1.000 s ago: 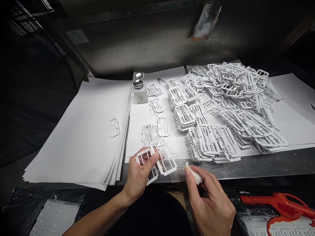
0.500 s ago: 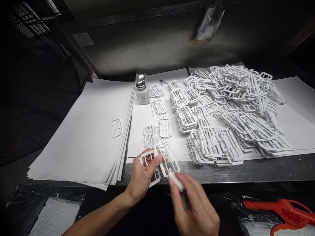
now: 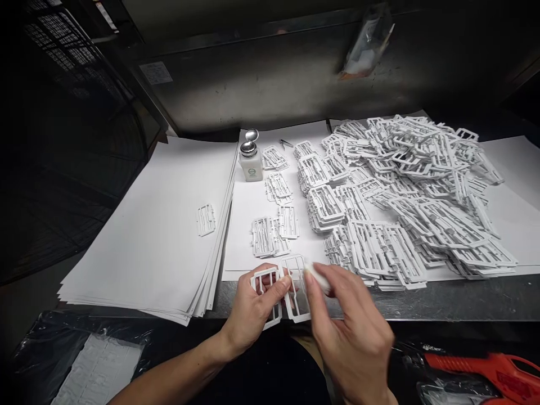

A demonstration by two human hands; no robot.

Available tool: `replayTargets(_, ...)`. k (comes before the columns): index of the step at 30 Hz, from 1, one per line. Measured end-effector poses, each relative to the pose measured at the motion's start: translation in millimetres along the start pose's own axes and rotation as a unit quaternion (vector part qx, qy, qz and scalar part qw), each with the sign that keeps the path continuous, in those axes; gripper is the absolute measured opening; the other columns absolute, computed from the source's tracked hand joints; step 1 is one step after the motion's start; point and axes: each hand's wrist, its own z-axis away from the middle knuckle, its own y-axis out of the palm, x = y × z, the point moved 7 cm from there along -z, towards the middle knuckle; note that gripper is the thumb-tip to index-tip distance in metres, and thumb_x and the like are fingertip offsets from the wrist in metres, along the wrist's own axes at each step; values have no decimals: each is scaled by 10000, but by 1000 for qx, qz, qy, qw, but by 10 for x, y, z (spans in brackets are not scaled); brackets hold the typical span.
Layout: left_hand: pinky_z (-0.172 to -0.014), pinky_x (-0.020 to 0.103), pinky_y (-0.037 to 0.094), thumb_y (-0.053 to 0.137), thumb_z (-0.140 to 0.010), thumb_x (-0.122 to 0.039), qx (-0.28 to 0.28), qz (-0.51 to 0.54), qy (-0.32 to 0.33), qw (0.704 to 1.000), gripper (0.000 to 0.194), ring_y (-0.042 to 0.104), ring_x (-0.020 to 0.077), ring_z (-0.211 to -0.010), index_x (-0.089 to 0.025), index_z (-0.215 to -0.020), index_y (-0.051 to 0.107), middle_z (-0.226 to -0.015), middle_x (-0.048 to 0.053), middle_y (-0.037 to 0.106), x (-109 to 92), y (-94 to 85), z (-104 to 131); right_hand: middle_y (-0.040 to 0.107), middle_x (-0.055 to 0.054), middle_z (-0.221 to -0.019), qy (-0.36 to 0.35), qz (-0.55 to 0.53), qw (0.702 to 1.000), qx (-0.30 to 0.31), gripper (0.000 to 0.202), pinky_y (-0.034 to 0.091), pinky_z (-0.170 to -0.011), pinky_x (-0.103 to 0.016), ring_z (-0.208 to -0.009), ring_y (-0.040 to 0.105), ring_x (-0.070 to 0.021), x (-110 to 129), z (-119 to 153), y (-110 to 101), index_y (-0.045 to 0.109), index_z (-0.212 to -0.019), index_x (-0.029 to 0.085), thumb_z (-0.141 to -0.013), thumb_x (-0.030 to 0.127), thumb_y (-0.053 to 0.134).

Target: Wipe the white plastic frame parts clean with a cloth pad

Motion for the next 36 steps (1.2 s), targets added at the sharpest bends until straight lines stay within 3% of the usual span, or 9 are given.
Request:
replayTargets(3,-553,199,344,556,-847,-317,3,-5,-3,1000,186,393,77,-581,-144,-780,564,-643,-22,481,-6,-6,30,633,-38,-932,-65,10,997,33,151,481,-781,-273,-824,611,-153,80,-120,142,623,-1016,183,-868,195,592)
replayTargets(5,-594,210,374,549,-851,-324,2,-14,-6,1000,190,438,91,-615,-143,-806,584,-679,-5,527,-14,-35,43,631,-38,-932,-64,39,997,34,143,469,-766,-265,-806,607,-148,31,-141,138,627,-1005,175,-866,189,594)
replayTargets(8,-634,233,417,547,-851,-340,10,-14,-15,1000,209,512,123,-668,-139,-834,602,-729,29,590,-10,-71,47,633,-27,-925,-9,75,997,6,141,449,-777,-285,-784,595,-152,-101,-103,7,633,-997,187,-863,219,603)
replayTargets(11,-636,249,441,564,-841,-345,31,16,-36,999,216,547,141,-684,-132,-849,599,-755,55,620,32,-63,38,638,1,-911,43,43,998,-3,136,452,-746,-272,-706,573,-126,-163,-19,-78,644,-975,216,-857,276,618)
replayTargets(18,-609,243,444,632,-799,-345,80,110,-94,986,242,564,132,-669,-119,-877,593,-762,58,616,135,-1,19,639,5,-921,137,-63,989,8,171,457,-637,-236,-698,569,-128,-171,155,17,664,-995,245,-836,304,641)
replayTargets(22,-587,230,453,662,-771,-353,136,171,-144,965,273,556,120,-658,-120,-911,629,-811,64,607,186,32,13,646,-9,-886,161,-80,984,-3,186,468,-629,-246,-680,580,-143,-172,212,49,679,-981,238,-820,326,655)
replayTargets(29,-534,210,458,672,-749,-431,191,287,-228,911,365,544,109,-574,-103,-907,648,-692,50,563,405,70,-1,625,4,-699,195,-90,977,4,214,439,-522,-246,-506,530,-123,-188,285,49,691,-988,246,-802,352,674)
replayTargets(36,-528,225,475,683,-738,-425,225,348,-256,873,369,597,143,-603,-106,-912,620,-720,67,603,487,109,-6,650,4,-815,184,-120,976,4,214,478,-593,-234,-631,599,-136,-75,241,40,681,-1011,261,-808,327,673)
